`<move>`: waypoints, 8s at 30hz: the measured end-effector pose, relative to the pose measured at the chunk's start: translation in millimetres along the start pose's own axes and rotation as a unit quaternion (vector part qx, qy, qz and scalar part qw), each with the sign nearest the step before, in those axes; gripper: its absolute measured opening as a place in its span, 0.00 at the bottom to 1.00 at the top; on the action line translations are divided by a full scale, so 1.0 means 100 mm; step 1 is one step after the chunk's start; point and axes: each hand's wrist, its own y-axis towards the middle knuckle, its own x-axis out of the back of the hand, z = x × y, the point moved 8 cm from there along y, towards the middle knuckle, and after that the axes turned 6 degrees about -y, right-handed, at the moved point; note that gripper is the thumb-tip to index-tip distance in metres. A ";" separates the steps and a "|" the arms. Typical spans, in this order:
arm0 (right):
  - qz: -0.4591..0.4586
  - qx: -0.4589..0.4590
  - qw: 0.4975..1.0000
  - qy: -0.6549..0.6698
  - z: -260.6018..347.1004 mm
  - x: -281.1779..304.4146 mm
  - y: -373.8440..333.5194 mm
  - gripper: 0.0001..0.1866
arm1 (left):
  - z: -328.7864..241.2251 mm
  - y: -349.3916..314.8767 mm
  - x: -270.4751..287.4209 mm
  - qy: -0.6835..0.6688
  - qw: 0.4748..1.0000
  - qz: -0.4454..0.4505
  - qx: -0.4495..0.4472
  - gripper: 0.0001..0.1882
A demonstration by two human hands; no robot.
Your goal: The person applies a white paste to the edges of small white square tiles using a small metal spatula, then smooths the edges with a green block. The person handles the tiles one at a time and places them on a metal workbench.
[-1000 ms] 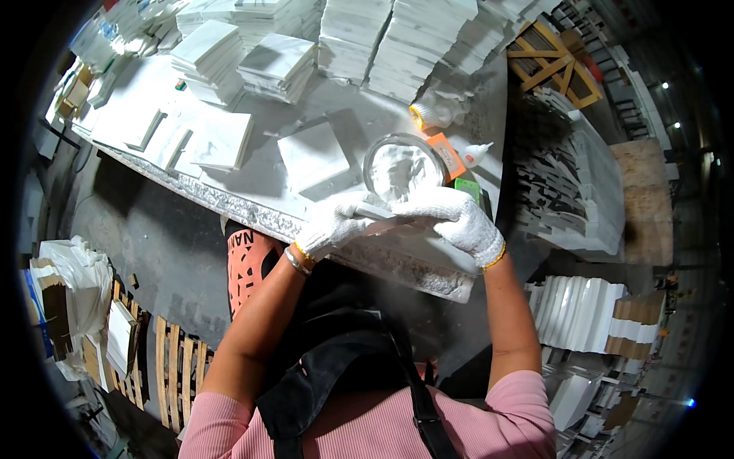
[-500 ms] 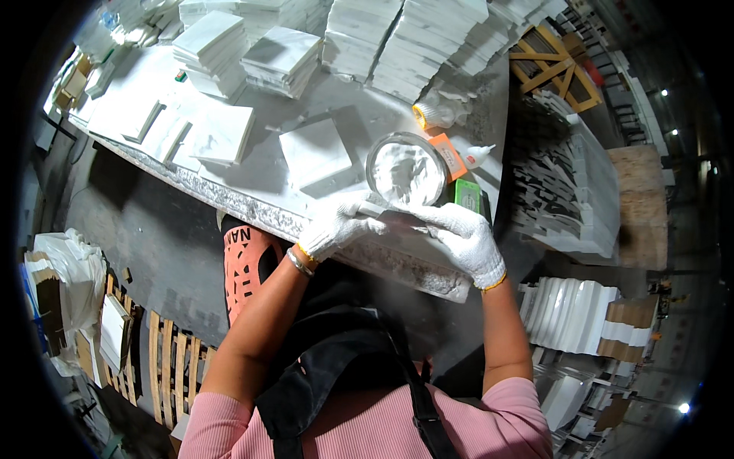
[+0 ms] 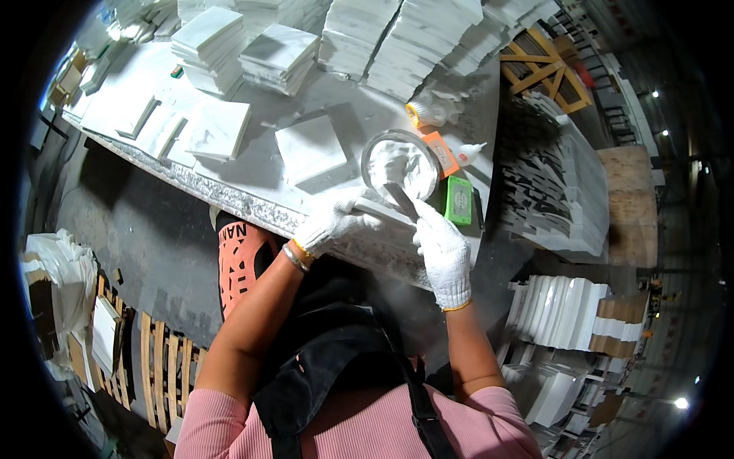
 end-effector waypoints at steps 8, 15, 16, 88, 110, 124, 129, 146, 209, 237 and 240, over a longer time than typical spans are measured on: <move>-0.016 -0.068 0.997 0.020 -0.10 0.12 -0.15 0.18 | 0.01 -0.03 -0.04 -0.098 0.994 0.007 0.052 0.11; -0.030 0.000 0.999 -0.039 0.05 -0.08 -0.11 0.20 | 0.00 -0.01 0.00 0.023 1.000 -0.020 0.003 0.09; -0.013 0.060 0.997 -0.056 0.16 -0.17 -0.12 0.19 | 0.16 -0.02 0.01 0.002 1.000 -0.021 0.020 0.09; -0.129 -0.319 0.865 0.365 -1.66 0.82 -1.31 0.08 | -0.10 0.20 -2.04 0.475 0.855 0.182 -0.098 0.50; -0.043 -0.115 0.992 -0.040 -1.61 1.27 -1.02 0.15 | -0.09 0.35 -1.93 0.414 0.885 0.175 -0.124 0.45; -0.089 -0.109 0.990 -0.019 -1.61 1.21 -1.08 0.16 | -0.06 0.34 -1.92 0.415 0.884 0.175 -0.124 0.45; -0.102 -0.163 0.981 0.002 -1.62 1.22 -1.09 0.17 | -0.07 0.35 -1.93 0.422 0.881 0.175 -0.122 0.45; -0.135 -0.176 0.975 0.032 -1.47 0.96 -1.15 0.18 | -0.02 0.36 -1.92 0.422 0.883 0.167 -0.121 0.52; -0.217 -0.272 0.913 0.213 -1.81 1.15 -1.55 0.14 | -0.32 -0.57 -2.00 0.362 0.879 0.258 -0.172 0.19; -0.099 -0.248 0.940 0.211 -1.30 0.85 -0.81 0.10 | -0.15 -0.09 -1.46 0.325 0.940 0.080 -0.060 0.20; -0.126 -0.240 0.909 0.317 -1.27 0.84 -0.87 0.09 | -0.26 -0.10 -1.32 0.325 0.940 0.024 -0.100 0.25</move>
